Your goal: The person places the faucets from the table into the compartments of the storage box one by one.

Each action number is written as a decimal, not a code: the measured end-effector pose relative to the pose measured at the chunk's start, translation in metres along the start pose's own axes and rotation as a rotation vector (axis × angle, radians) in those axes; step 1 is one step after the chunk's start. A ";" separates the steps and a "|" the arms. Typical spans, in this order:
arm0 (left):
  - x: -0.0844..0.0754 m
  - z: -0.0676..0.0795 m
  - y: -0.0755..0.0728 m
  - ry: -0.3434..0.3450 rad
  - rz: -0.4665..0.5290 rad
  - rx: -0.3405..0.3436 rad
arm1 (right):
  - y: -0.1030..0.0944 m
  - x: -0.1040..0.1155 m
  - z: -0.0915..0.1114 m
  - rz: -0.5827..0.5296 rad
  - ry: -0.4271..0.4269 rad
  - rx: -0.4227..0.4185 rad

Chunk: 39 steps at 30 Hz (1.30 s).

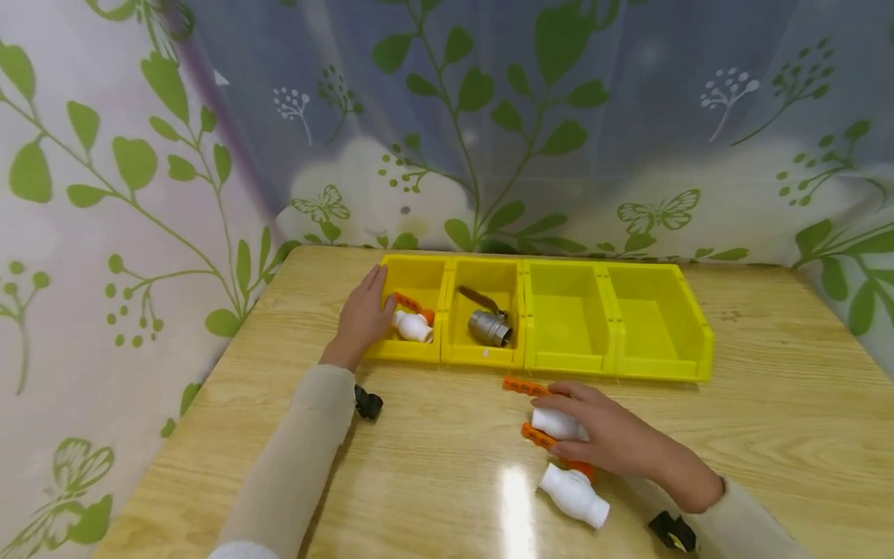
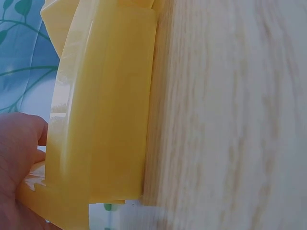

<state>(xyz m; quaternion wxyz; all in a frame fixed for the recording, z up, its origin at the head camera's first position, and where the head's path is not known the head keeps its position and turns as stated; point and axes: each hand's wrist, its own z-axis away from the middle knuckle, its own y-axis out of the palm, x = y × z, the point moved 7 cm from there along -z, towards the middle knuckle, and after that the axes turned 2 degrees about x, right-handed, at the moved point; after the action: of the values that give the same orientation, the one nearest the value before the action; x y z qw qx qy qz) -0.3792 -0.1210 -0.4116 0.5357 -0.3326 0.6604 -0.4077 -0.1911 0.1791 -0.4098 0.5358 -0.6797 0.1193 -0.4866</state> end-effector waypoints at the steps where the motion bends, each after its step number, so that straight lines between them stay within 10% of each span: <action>1: 0.001 0.000 0.000 -0.005 0.002 -0.002 | 0.000 0.000 0.000 0.010 -0.003 0.001; 39: 0.003 0.002 0.001 -0.013 0.059 0.030 | 0.004 0.010 -0.016 0.181 -0.001 0.076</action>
<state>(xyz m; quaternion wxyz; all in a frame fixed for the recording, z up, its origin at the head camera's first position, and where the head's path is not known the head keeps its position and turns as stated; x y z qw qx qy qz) -0.3775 -0.1235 -0.4144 0.5567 -0.3075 0.6602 -0.3996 -0.1972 0.1605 -0.4088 0.6031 -0.6453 0.1613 -0.4403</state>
